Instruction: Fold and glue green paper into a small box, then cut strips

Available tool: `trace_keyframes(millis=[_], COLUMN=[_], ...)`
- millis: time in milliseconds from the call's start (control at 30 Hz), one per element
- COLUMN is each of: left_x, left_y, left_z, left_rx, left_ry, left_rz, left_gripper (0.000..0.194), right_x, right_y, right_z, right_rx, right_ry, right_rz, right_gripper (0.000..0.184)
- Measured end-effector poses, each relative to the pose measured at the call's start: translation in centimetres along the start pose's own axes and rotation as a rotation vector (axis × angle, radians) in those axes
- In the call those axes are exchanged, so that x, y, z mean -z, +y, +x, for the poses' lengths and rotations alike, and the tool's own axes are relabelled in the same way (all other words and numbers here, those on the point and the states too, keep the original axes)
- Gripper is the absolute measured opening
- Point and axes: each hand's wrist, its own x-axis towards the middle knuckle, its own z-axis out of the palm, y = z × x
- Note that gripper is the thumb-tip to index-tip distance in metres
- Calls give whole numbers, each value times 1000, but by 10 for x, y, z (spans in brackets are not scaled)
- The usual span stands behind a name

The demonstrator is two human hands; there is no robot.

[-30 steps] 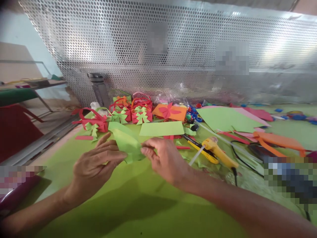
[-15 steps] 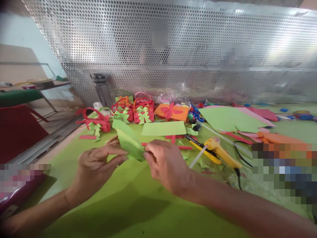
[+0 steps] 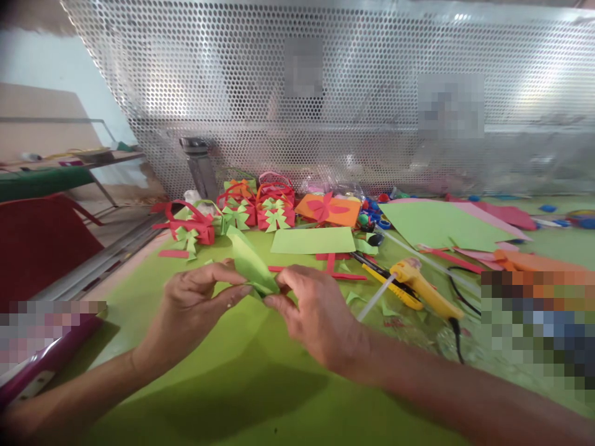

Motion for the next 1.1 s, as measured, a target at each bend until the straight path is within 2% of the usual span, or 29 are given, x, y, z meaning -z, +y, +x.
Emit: trace_keyframes(millis=[233,433,600,667,800,900,1000,1100], left_x=[-1,0,2,3,3,2,-1,-5], left_y=[3,-2,-5,-5,-4,-2,1,1], left_z=[-1,1,4,4,2,0,-3,-5], left_rx=[-34,-32,-150,-179,-176,-182,-189,-193], left_ry=[54,-15,-40,-36,8,27,26,18], left_rz=[62,189,334,352,343,336,344,357], left_gripper=[6,4,8,9,8,7,9,10], right_x=[-1,0,-4,-6,-9,-9,-11,-14], right_y=[-2,3,9,9,8,6,4,2], right_z=[-1,3,3,0,-4,-4,0,3], right_rx=[55,57,39,16,136,218,216,186], right_ry=[15,-2,-17,14,211,264,255,247], right_rz=[-24,-66,-88,-66,-44,-81,-108,-58], right_gripper=[12,16,13,8,43,33,18,13])
